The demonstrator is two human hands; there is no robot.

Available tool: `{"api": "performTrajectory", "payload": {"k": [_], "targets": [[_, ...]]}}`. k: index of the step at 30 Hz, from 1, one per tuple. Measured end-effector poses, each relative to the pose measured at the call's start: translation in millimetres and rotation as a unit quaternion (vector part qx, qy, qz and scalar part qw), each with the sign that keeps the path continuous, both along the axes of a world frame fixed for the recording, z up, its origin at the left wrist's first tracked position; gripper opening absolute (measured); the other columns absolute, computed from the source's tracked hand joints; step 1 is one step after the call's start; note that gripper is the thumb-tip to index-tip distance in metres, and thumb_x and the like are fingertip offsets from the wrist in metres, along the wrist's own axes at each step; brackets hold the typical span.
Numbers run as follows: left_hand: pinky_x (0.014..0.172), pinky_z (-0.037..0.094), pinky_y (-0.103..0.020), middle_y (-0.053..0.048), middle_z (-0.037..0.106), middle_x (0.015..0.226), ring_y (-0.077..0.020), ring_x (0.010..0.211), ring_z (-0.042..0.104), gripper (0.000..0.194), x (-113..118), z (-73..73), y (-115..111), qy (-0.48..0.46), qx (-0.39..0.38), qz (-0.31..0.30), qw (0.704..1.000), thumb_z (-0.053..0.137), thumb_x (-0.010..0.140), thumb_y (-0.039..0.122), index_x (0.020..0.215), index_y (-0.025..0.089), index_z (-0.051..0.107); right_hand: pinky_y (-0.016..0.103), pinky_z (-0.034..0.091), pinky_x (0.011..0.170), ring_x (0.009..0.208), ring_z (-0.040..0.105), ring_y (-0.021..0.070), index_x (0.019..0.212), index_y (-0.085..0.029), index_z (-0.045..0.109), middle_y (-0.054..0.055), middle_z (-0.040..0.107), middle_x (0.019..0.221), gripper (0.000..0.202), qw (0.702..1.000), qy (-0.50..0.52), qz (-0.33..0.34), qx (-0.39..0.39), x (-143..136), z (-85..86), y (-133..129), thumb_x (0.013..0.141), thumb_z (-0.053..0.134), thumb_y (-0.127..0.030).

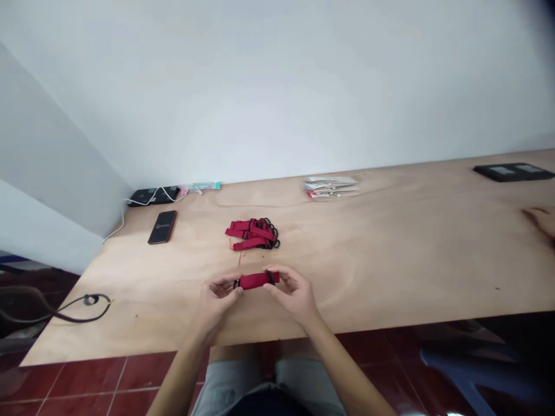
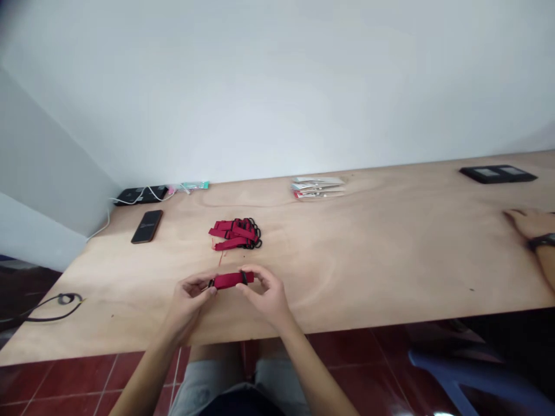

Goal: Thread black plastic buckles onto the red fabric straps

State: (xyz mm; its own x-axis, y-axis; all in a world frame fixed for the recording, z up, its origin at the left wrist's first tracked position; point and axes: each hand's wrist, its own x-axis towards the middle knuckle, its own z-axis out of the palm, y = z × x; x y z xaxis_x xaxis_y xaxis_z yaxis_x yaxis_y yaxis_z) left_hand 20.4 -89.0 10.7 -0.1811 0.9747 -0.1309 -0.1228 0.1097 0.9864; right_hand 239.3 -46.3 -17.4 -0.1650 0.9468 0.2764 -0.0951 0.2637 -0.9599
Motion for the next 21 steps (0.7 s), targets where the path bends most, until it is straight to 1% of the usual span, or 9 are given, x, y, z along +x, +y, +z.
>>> {"api": "performTrajectory", "payload": {"k": [4, 7, 11, 14, 16, 19, 21], "targets": [[0.081, 0.065, -0.037, -0.014, 0.085, 0.096, -0.0280, 0.086, 0.080, 0.041, 13, -4.7, -1, -0.023, -0.029, -0.028, 0.999, 0.099, 0.069, 0.039, 0.099, 0.015, 0.087, 0.042, 0.065, 0.096, 0.110, 0.079, 0.0292, 0.108, -0.023, 0.075, 0.012, 0.082, 0.117, 0.035, 0.997, 0.045, 0.026, -0.054, 0, -0.9, 0, 0.082, 0.092, -0.039], [0.083, 0.065, -0.038, -0.013, 0.085, 0.093, -0.0285, 0.087, 0.081, 0.040, 15, -4.1, 0, -0.016, -0.036, -0.038, 0.999, 0.098, 0.070, 0.039, 0.100, 0.015, 0.087, 0.039, 0.065, 0.089, 0.101, 0.079, 0.0276, 0.104, -0.022, 0.078, 0.010, 0.083, 0.107, 0.034, 0.998, 0.024, 0.003, -0.060, 1, -0.9, 1, 0.080, 0.094, -0.040], [0.086, 0.065, -0.039, -0.013, 0.085, 0.097, -0.0301, 0.092, 0.081, 0.037, 9, -2.2, 1, -0.001, -0.024, -0.015, 1.000, 0.099, 0.066, 0.036, 0.096, 0.016, 0.087, 0.042, 0.064, 0.089, 0.097, 0.077, 0.0277, 0.108, -0.022, 0.082, 0.010, 0.083, 0.104, 0.036, 0.997, -0.013, -0.045, -0.057, 1, -6.2, 3, 0.081, 0.092, -0.044], [0.086, 0.065, -0.039, -0.013, 0.086, 0.098, -0.0303, 0.093, 0.081, 0.035, 2, -3.7, 2, 0.019, -0.020, -0.008, 1.000, 0.099, 0.064, 0.033, 0.093, 0.016, 0.088, 0.044, 0.064, 0.089, 0.094, 0.077, 0.0277, 0.110, -0.023, 0.084, 0.010, 0.084, 0.104, 0.039, 0.997, -0.012, -0.044, -0.062, 0, -8.2, 4, 0.081, 0.092, -0.046], [0.084, 0.065, -0.039, -0.013, 0.085, 0.096, -0.0297, 0.090, 0.080, 0.034, -2, -7.0, 3, 0.025, -0.022, 0.000, 0.999, 0.099, 0.063, 0.032, 0.091, 0.016, 0.088, 0.045, 0.064, 0.090, 0.094, 0.077, 0.0279, 0.108, -0.024, 0.086, 0.010, 0.084, 0.103, 0.036, 0.998, -0.017, -0.049, -0.038, 0, -6.1, 5, 0.080, 0.093, -0.045], [0.081, 0.064, -0.037, -0.012, 0.085, 0.095, -0.0278, 0.087, 0.079, 0.037, -11, -12.7, 4, 0.024, -0.025, 0.045, 0.998, 0.100, 0.062, 0.034, 0.091, 0.016, 0.088, 0.045, 0.063, 0.092, 0.097, 0.075, 0.0277, 0.107, -0.024, 0.086, 0.009, 0.081, 0.102, 0.030, 0.995, -0.031, -0.097, 0.004, 2, -1.3, 6, 0.084, 0.090, -0.042], [0.082, 0.063, -0.036, -0.011, 0.085, 0.095, -0.0262, 0.087, 0.078, 0.040, -18, -14.6, 4, 0.017, -0.024, 0.074, 0.997, 0.100, 0.062, 0.035, 0.094, 0.015, 0.087, 0.045, 0.063, 0.090, 0.098, 0.074, 0.0281, 0.108, -0.023, 0.084, 0.010, 0.080, 0.104, 0.027, 0.991, -0.047, -0.125, 0.013, 4, -0.5, 7, 0.088, 0.087, -0.040]]}}
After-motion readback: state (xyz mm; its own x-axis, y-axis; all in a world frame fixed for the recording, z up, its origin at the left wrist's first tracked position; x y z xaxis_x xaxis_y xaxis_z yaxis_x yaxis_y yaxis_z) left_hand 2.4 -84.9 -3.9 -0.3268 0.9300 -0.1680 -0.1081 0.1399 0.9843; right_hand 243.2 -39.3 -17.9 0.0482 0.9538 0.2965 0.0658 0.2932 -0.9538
